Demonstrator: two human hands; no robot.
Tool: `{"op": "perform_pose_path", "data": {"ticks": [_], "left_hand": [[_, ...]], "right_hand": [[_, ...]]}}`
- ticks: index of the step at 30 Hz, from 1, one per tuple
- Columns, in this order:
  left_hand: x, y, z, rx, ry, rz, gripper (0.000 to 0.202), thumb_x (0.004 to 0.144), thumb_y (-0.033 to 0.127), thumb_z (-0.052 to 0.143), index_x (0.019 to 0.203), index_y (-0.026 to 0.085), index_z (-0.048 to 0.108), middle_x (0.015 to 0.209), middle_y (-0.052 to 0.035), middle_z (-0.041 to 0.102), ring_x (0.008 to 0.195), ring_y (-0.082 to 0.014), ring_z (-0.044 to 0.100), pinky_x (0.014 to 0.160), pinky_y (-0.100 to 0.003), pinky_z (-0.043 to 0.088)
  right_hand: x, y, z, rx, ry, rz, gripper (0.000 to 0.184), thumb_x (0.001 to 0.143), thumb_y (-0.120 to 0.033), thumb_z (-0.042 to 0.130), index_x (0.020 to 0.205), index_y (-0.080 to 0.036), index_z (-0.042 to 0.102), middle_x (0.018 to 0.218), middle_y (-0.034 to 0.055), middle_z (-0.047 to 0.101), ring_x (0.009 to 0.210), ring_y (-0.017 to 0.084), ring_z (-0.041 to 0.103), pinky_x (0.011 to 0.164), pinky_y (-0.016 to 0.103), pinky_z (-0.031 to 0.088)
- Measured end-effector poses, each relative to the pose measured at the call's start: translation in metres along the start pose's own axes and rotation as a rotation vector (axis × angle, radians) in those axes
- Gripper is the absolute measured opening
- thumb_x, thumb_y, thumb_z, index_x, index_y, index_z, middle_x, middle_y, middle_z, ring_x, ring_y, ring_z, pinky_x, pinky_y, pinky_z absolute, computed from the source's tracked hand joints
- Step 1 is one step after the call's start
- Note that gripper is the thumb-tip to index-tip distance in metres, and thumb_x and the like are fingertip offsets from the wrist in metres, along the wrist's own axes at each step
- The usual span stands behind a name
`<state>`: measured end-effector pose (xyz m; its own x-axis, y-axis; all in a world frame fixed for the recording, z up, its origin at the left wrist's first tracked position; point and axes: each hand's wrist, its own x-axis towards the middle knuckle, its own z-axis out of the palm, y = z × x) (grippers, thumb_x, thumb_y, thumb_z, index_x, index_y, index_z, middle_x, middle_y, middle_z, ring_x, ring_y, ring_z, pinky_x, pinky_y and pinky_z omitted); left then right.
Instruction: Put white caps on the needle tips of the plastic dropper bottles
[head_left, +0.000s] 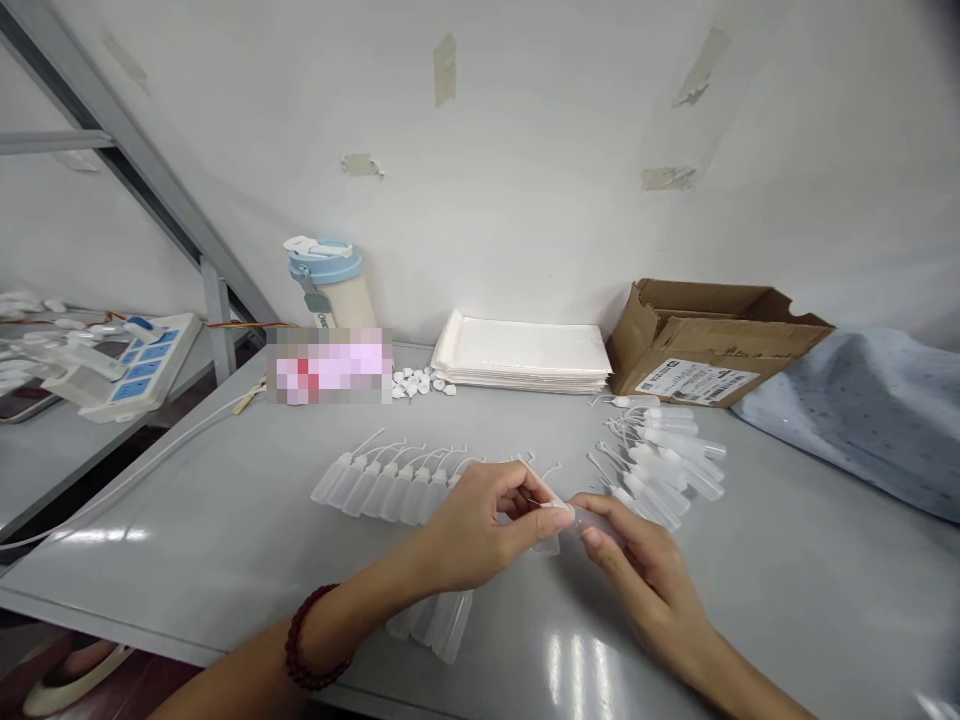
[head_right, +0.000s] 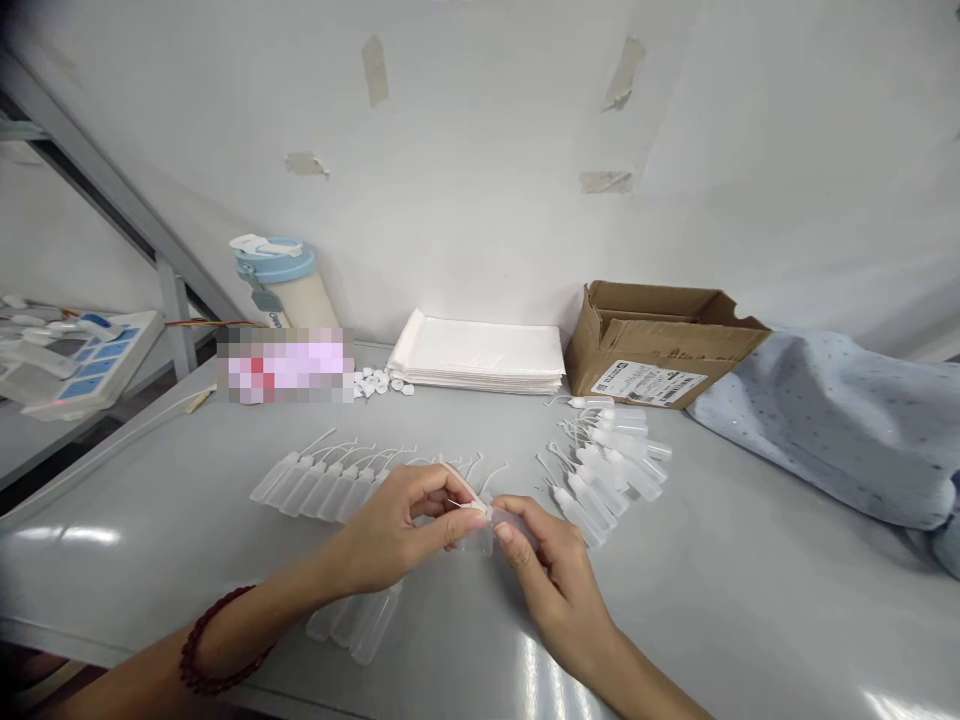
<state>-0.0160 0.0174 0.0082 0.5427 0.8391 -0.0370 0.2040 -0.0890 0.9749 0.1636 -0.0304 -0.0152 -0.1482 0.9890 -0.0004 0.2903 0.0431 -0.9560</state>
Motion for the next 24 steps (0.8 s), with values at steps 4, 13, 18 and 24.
{"op": "perform_pose_path", "data": {"ticks": [4, 13, 18, 24], "left_hand": [[-0.0001, -0.0094, 0.0013, 0.195, 0.024, 0.194, 0.012, 0.083, 0.025, 0.058, 0.083, 0.013, 0.061, 0.074, -0.0028, 0.062, 0.066, -0.0117, 0.057, 0.064, -0.024, 0.048], [-0.003, -0.0027, -0.007, 0.269, -0.04, 0.218, 0.01, 0.082, 0.023, 0.059, 0.085, 0.015, 0.064, 0.076, -0.0015, 0.063, 0.07, -0.0118, 0.057, 0.068, -0.023, 0.045], [0.001, -0.0024, -0.0058, 0.127, -0.091, 0.066, 0.012, 0.083, 0.024, 0.057, 0.088, 0.017, 0.066, 0.084, -0.0022, 0.065, 0.078, -0.0136, 0.06, 0.073, -0.025, 0.05], [-0.0014, -0.0042, -0.0034, 0.229, -0.075, 0.178, 0.01, 0.084, 0.021, 0.056, 0.083, 0.015, 0.064, 0.077, -0.0023, 0.064, 0.07, -0.0121, 0.058, 0.065, -0.023, 0.048]], "right_hand": [[0.0059, 0.0056, 0.0025, 0.386, -0.158, 0.262, 0.038, 0.084, -0.054, 0.049, 0.073, -0.018, 0.051, 0.053, -0.0075, 0.027, 0.045, 0.007, 0.02, 0.042, 0.022, 0.017], [0.002, -0.0008, -0.0044, 0.146, -0.188, 0.053, 0.027, 0.091, -0.042, 0.045, 0.088, -0.018, 0.056, 0.061, -0.0031, 0.043, 0.051, 0.01, 0.034, 0.048, 0.023, 0.027], [-0.0007, 0.0025, -0.0067, -0.212, -0.108, -0.244, 0.025, 0.091, -0.027, 0.043, 0.112, -0.021, 0.055, 0.089, 0.007, 0.061, 0.068, 0.018, 0.052, 0.063, 0.029, 0.038], [0.0014, -0.0012, -0.0043, 0.106, -0.171, 0.061, 0.028, 0.09, -0.043, 0.046, 0.086, -0.018, 0.06, 0.058, -0.0035, 0.043, 0.05, 0.01, 0.036, 0.049, 0.023, 0.027]]}}
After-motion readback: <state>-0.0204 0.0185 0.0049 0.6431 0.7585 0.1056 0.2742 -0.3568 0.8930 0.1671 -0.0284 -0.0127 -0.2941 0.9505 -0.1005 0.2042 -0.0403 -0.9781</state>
